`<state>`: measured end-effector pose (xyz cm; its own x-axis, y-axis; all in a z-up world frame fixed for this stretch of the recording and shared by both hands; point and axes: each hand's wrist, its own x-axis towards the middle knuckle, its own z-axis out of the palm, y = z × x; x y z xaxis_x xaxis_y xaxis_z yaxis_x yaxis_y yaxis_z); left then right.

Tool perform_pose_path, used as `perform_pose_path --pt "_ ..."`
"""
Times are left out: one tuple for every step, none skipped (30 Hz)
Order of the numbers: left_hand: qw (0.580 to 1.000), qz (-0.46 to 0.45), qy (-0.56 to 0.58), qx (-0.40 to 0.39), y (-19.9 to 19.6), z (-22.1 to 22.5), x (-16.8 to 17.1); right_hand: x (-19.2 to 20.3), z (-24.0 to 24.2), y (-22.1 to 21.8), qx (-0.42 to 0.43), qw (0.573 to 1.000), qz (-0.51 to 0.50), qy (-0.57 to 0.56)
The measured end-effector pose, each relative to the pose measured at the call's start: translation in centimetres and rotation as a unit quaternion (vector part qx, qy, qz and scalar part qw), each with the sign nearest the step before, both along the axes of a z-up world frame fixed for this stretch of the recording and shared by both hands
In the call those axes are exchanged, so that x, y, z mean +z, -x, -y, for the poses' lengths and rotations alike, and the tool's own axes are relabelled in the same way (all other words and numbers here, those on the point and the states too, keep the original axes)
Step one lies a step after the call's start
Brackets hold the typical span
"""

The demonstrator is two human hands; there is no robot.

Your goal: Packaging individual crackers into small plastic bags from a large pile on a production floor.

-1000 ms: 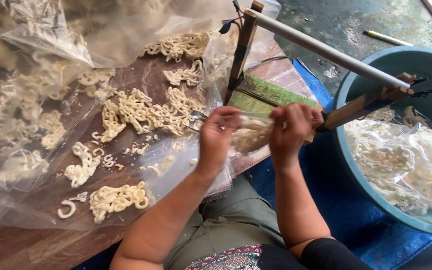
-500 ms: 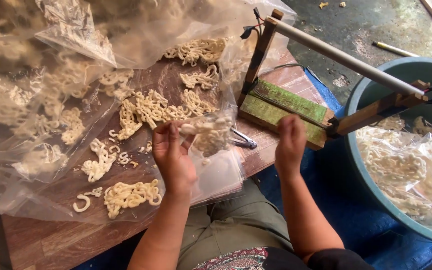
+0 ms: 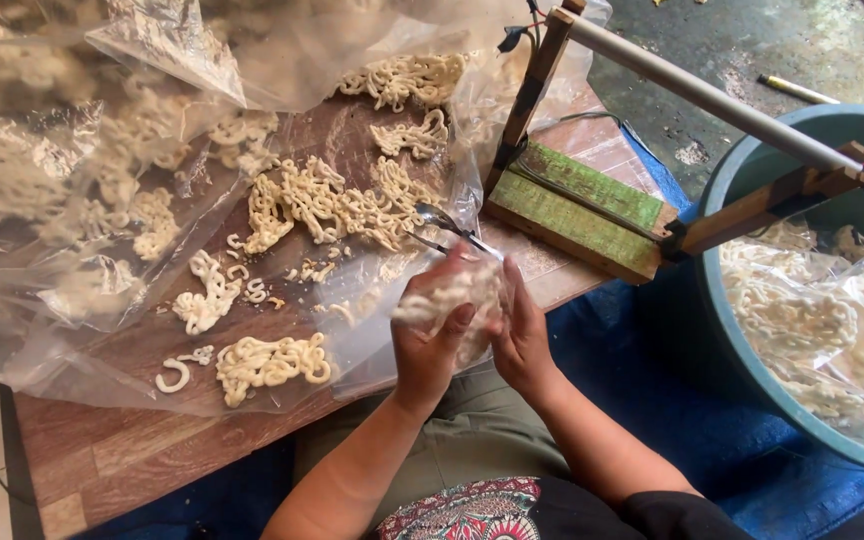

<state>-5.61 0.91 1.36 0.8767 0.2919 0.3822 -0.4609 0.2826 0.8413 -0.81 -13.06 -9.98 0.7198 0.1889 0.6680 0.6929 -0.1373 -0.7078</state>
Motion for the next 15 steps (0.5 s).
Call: perform_pose_path --pt "1.000 0.000 -0.001 -0.001 0.1 0.1 -0.3 -0.6 0.1 0.5 -0.001 1.000 0.000 -0.001" --pt "1.000 0.001 -0.014 0.011 0.2 0.2 -0.6 -1.2 0.2 1.0 -0.008 1.000 -0.022 0.000" --pt "0.999 0.005 -0.028 0.023 0.2 0.3 -0.8 -1.7 0.2 1.3 -0.014 0.999 -0.042 0.001" --pt "0.999 0.007 -0.029 0.022 0.2 0.6 -1.4 -2.3 0.1 1.2 -0.015 0.999 -0.040 -0.001" --pt "0.999 -0.005 -0.025 0.031 0.5 0.9 -2.0 -2.9 0.1 1.4 -0.028 0.999 -0.029 -0.027" --pt "0.999 -0.018 -0.022 0.039 0.7 1.3 -2.8 -3.6 0.1 1.6 -0.042 0.998 -0.018 -0.053" --pt "0.999 -0.019 -0.022 0.040 0.7 1.3 -2.9 -3.4 0.1 1.6 -0.041 0.998 -0.019 -0.053" --pt "0.998 -0.016 -0.026 0.051 0.7 1.4 -3.1 -3.1 0.1 1.7 -0.038 0.997 -0.017 -0.060" --pt "0.998 -0.014 -0.030 0.061 0.7 1.5 -3.3 -2.9 0.1 1.9 -0.037 0.997 -0.016 -0.068" --pt "0.998 -0.016 -0.030 0.060 0.9 1.7 -3.8 -3.2 0.4 2.1 -0.037 0.997 -0.018 -0.068" --pt "0.998 -0.016 -0.026 0.058 0.8 1.9 -4.2 -3.4 0.7 2.0 -0.042 0.997 -0.019 -0.067" --pt "0.998 -0.017 -0.021 0.055 0.6 2.1 -4.6 -3.6 0.9 1.9 -0.046 0.997 -0.020 -0.066" --pt "0.998 -0.016 -0.021 0.054 0.2 2.4 -6.0 -3.3 1.4 1.8 -0.047 0.997 -0.019 -0.066" --pt "0.999 -0.023 -0.025 0.042 -0.2 2.6 -7.5 -3.1 1.8 1.7 -0.043 0.997 -0.028 -0.050" --pt "0.999 -0.031 -0.031 0.030 -0.4 2.8 -9.0 -2.9 2.1 1.8 -0.038 0.998 -0.039 -0.035"
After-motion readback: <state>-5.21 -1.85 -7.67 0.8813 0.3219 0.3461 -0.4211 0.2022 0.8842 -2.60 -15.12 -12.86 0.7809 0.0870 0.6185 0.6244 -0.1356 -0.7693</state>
